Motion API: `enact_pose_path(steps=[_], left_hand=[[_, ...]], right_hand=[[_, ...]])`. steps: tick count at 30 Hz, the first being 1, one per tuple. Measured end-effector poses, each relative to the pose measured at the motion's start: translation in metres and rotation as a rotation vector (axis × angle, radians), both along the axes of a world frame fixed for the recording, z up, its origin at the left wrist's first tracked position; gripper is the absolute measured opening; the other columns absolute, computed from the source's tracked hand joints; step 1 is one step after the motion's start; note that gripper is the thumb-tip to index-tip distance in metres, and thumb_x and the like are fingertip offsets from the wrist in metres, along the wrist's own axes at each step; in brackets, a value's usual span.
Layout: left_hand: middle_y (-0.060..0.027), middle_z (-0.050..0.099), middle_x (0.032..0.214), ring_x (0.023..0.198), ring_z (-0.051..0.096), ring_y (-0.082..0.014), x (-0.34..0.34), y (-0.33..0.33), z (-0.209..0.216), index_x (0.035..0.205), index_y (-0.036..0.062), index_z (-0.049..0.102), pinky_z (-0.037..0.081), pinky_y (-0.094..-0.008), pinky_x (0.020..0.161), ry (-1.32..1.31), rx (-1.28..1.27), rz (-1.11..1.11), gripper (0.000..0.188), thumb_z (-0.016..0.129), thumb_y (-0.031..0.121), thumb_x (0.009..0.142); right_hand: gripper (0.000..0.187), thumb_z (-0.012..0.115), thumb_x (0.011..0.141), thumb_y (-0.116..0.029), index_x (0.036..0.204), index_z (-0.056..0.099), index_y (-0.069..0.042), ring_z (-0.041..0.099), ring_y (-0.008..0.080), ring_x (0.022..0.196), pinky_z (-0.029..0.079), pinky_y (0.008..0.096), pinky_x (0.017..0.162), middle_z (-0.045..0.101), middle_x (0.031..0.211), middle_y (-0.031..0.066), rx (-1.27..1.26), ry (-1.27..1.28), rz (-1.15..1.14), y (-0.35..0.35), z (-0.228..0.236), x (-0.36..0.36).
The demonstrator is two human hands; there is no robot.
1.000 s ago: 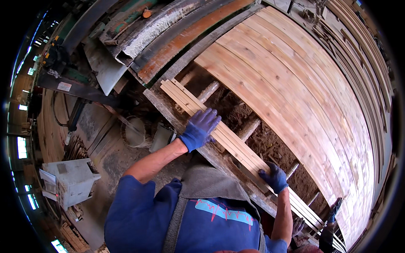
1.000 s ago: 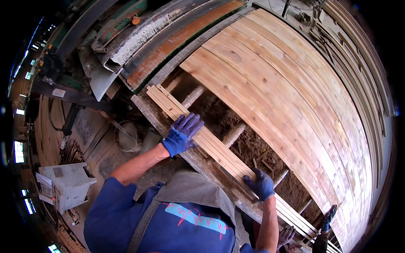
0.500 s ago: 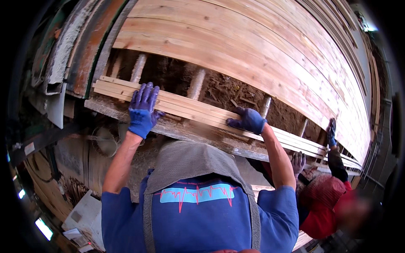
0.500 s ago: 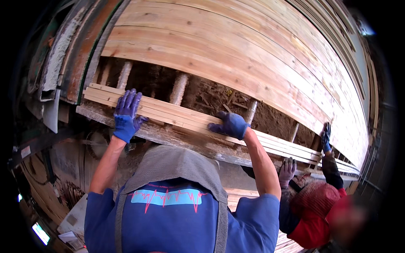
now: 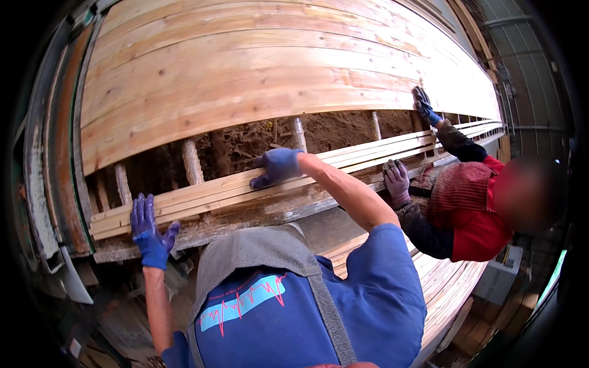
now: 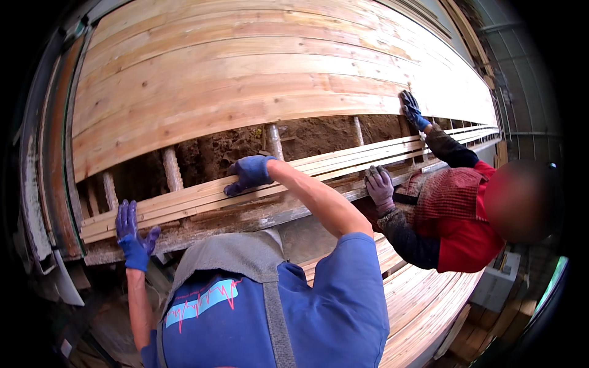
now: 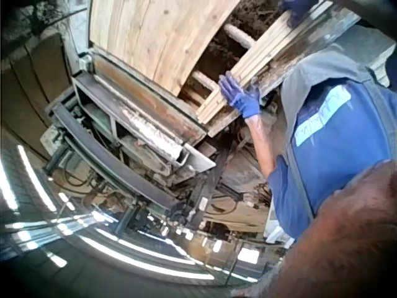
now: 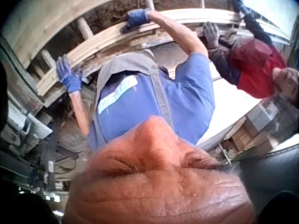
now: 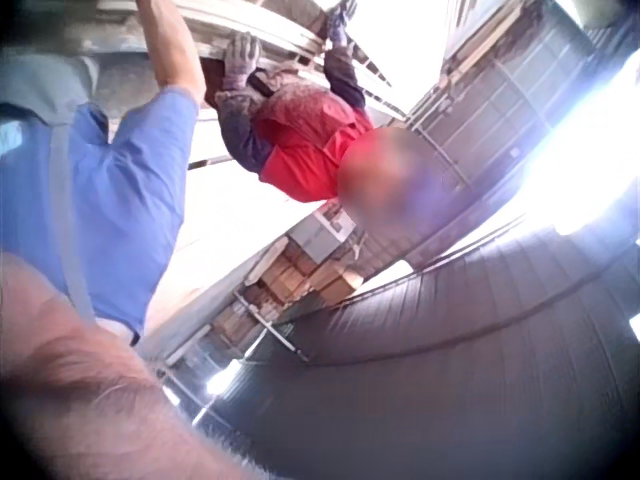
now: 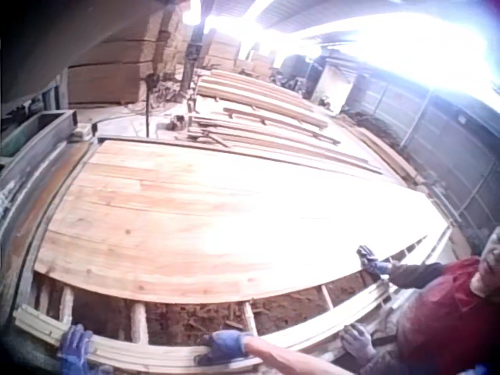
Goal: The person measures a gap in a wooden floor structure using a tape measure, then picks up a wooden plank from a stack and places it into the gap. The person repeats this process, measuring and fitting planks to fill the floor area.
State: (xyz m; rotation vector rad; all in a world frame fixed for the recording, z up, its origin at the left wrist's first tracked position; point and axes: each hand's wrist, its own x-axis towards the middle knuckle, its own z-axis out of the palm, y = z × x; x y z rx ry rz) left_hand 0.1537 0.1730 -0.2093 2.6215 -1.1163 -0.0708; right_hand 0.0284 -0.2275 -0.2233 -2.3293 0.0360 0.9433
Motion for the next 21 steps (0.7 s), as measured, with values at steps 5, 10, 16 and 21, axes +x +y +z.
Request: enact_pose_path(steps=[5,10,16,21], left_hand=[[-0.0211,0.051,0.144,0.134,0.046,-0.0403,0.032,-0.011,0.009,0.140,0.0043,0.053,0.034,-0.0507,0.112,-0.047,-0.034,-0.089,0.071,0.065,0.052,0.089],[-0.0180,0.056,0.139,0.128,0.050,-0.0393,0.074,-0.025,-0.012,0.140,0.0064,0.053,0.034,-0.0504,0.110,-0.087,0.024,-0.183,0.072,0.067,0.051,0.085],[-0.0168,0.064,0.116,0.106,0.059,-0.0386,0.091,-0.040,-0.014,0.131,0.0056,0.059,0.042,-0.0515,0.096,-0.187,0.026,-0.272,0.067,0.071,0.046,0.079],[-0.0185,0.066,0.109,0.101,0.060,-0.0394,0.106,-0.046,0.006,0.123,0.0039,0.063,0.046,-0.0486,0.091,0.002,0.044,-0.303,0.063,0.068,0.051,0.081]], right_hand=[[0.074,0.065,0.078,-0.073,0.092,0.072,0.000,0.067,0.0334,0.082,0.051,0.0430,0.076,0.072,0.089,0.0194,0.121,0.046,-0.041,-0.018,-0.001,0.026],[0.074,0.068,0.075,-0.074,0.089,0.072,-0.001,0.066,0.0299,0.078,0.050,0.0417,0.073,0.073,0.087,0.0170,0.137,0.131,-0.041,-0.035,-0.023,0.051],[0.049,0.067,0.091,-0.048,0.115,0.069,-0.006,0.069,0.0296,0.096,0.053,0.0408,0.086,0.072,0.102,0.0161,-0.202,-0.227,-0.158,-0.007,0.044,0.033],[0.028,0.064,0.096,-0.012,0.124,0.065,-0.009,0.069,0.0127,0.096,0.056,0.0282,0.079,0.073,0.108,0.0055,-0.119,-0.920,-1.147,-0.014,0.038,-0.062]])
